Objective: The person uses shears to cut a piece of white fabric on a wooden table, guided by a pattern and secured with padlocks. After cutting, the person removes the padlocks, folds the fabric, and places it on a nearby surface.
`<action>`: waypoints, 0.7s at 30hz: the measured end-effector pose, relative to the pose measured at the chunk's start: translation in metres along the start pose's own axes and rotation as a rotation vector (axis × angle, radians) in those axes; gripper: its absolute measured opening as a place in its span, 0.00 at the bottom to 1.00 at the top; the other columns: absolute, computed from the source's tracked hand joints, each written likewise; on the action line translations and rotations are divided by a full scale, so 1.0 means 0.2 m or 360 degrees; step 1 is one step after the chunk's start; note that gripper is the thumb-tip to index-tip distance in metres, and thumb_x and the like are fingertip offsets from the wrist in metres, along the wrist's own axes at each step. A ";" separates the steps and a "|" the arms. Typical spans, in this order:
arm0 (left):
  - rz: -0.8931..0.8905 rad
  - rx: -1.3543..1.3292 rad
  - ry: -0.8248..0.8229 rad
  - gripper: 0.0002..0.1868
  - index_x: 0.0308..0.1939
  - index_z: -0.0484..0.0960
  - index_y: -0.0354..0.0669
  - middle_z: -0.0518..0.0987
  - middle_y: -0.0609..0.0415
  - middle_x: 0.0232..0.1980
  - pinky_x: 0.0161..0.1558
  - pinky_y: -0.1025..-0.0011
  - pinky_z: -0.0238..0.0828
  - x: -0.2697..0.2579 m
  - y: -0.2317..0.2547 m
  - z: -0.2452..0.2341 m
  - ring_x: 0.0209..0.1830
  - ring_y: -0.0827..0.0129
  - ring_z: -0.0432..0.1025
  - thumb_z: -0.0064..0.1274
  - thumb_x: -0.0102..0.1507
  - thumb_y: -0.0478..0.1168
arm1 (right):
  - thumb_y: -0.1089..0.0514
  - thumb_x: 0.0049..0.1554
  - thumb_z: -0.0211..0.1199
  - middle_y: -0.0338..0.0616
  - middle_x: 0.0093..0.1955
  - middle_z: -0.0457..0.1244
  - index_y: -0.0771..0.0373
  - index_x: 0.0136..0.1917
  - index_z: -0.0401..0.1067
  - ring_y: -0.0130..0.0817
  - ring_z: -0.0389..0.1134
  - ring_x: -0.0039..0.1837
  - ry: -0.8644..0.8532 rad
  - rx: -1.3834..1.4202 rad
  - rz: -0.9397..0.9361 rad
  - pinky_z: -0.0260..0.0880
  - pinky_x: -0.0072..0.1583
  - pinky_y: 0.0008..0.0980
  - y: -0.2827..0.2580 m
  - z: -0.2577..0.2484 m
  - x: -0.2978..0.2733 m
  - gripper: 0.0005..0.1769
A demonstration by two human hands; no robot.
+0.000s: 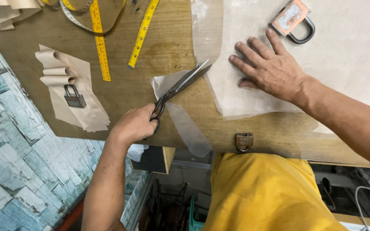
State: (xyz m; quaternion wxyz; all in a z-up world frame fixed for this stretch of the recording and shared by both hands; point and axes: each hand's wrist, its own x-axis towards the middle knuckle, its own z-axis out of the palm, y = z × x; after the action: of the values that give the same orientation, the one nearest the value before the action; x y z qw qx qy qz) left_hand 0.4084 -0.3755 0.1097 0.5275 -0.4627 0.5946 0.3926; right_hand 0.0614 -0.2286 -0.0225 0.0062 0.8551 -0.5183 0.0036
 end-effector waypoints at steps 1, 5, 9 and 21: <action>0.0002 -0.0003 0.0000 0.11 0.44 0.71 0.46 0.82 0.47 0.51 0.50 0.51 0.66 -0.01 0.02 -0.02 0.52 0.41 0.72 0.38 0.63 0.45 | 0.21 0.61 0.51 0.40 0.79 0.61 0.45 0.78 0.67 0.43 0.63 0.76 -0.0001 -0.0002 -0.0002 0.52 0.80 0.57 0.00 0.00 0.00 0.42; -0.0038 -0.0030 -0.0053 0.09 0.44 0.70 0.45 0.80 0.47 0.48 0.48 0.52 0.67 -0.03 0.06 -0.06 0.50 0.48 0.72 0.40 0.65 0.44 | 0.21 0.61 0.52 0.41 0.79 0.61 0.45 0.78 0.67 0.44 0.62 0.76 -0.0006 0.0011 -0.0002 0.52 0.80 0.58 0.00 0.00 0.00 0.42; -0.0001 -0.0016 0.0000 0.10 0.47 0.72 0.43 0.80 0.44 0.56 0.53 0.49 0.67 0.01 0.02 -0.03 0.58 0.44 0.70 0.41 0.66 0.42 | 0.22 0.62 0.51 0.40 0.79 0.61 0.45 0.78 0.67 0.43 0.62 0.76 -0.0011 0.0008 0.0005 0.51 0.81 0.57 0.00 -0.02 0.01 0.41; 0.0121 -0.0249 0.0011 0.17 0.52 0.73 0.43 0.77 0.42 0.62 0.61 0.49 0.65 0.06 0.11 0.14 0.65 0.40 0.66 0.38 0.62 0.44 | 0.21 0.61 0.53 0.42 0.79 0.61 0.45 0.78 0.68 0.45 0.63 0.77 -0.0019 0.0054 -0.0014 0.50 0.80 0.60 0.00 -0.02 0.02 0.42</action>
State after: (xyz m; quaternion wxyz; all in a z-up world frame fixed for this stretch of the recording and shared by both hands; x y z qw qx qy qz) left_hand 0.3938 -0.3436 0.0928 0.4725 -0.4808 0.5810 0.4560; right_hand 0.0635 -0.2311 -0.0180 -0.0113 0.8575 -0.5144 0.0072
